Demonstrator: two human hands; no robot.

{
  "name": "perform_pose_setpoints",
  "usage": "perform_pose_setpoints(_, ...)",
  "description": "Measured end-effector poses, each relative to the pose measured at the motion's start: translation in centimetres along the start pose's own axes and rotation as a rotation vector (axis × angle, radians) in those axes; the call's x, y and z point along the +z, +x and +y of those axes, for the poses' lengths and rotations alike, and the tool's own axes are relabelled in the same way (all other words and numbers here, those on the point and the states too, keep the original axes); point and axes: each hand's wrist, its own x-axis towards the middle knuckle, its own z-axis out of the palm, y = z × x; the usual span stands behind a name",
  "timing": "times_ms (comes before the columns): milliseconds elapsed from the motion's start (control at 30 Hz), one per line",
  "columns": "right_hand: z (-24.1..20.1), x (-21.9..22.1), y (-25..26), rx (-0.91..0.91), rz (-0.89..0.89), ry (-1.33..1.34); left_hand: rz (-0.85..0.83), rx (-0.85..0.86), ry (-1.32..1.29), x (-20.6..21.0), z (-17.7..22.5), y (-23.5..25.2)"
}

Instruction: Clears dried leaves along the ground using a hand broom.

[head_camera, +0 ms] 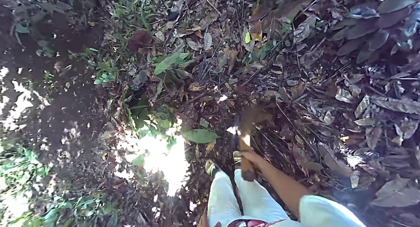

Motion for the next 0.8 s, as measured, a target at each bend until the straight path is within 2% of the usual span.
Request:
perform_pose_setpoints(33, -1.7, 1.2, 1.1, -0.034, -0.081, -0.084, -0.056, -0.032, 0.052, -0.9, 1.7, 0.4)
perform_pose_setpoints(100, -4.4, 0.6, 2.2, -0.099, -0.210, -0.346, -0.083, -0.049, 0.121, -2.2, 4.7, 1.4)
perform_pose_setpoints(167, -5.5, -2.2, 1.8, -0.208, -0.285, -0.582, -0.118, -0.035, 0.210, -3.4, 7.0, 2.8)
perform_pose_setpoints(233, -5.4, -5.1, -0.6, -0.273, -0.310, -0.641, -0.171, 0.082, 0.324, -4.6, 9.0, 4.5)
perform_pose_setpoints(333, -3.9, -8.6, -5.2, -0.212, -0.183, -0.407, -0.292, 0.464, 0.358, -6.2, 12.4, 8.5)
perform_pose_setpoints(400, -3.5, -9.5, -7.4, -0.102, -0.004, -0.065, -0.373, 0.567, 0.331, -7.5, 15.1, 11.7)
perform_pose_setpoints(467, -5.9, -9.5, -7.2, 0.029, 0.156, 0.217, -0.436, 0.514, 0.354, -9.8, 19.0, 14.0)
perform_pose_setpoints(533, -9.1, -9.0, -3.8, 0.105, 0.189, 0.293, -0.494, 0.379, 0.413, -12.4, 22.2, 14.9)
perform_pose_setpoints(600, -13.0, -7.4, 0.8, 0.110, 0.047, 0.141, -0.521, 0.290, 0.447, -14.3, 23.6, 15.6)
perform_pose_setpoints(700, -20.5, -3.1, 6.5, -0.020, -0.172, -0.055, -0.554, 0.240, 0.466, -16.6, 24.9, 17.6)
perform_pose_setpoints(800, -24.8, -3.8, 8.1, -0.114, -0.282, -0.365, -0.604, 0.197, 0.498, -18.2, 26.4, 19.3)
